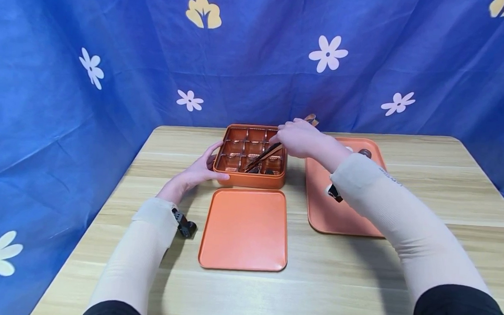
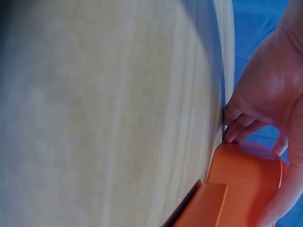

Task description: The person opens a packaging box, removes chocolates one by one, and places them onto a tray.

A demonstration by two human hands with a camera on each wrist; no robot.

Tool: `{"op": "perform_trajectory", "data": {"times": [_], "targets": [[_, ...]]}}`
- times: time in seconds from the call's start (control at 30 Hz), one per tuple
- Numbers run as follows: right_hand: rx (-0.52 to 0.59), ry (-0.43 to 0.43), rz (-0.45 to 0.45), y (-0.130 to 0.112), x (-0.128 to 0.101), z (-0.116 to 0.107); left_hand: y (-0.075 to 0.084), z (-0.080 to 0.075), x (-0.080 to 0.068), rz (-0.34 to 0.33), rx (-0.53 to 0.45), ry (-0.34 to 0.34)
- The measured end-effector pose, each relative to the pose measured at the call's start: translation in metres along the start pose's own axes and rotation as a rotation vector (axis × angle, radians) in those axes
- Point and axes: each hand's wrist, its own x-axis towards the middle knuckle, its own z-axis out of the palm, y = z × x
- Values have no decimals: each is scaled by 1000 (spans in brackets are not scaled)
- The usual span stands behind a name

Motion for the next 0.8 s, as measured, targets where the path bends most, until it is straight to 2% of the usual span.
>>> {"op": "perform_trajectory", "data": {"times": [0.3,0.6,0.8], "targets": [[-31,37,-22,3,-4,-7,0,0,0,-3,12,7],[-92,-21,-3,-7,-3,-28,-1,1,1,9,4,13],[-99,-92,36,-18,6,-32,-2,1,2,11,-8,14]]}}
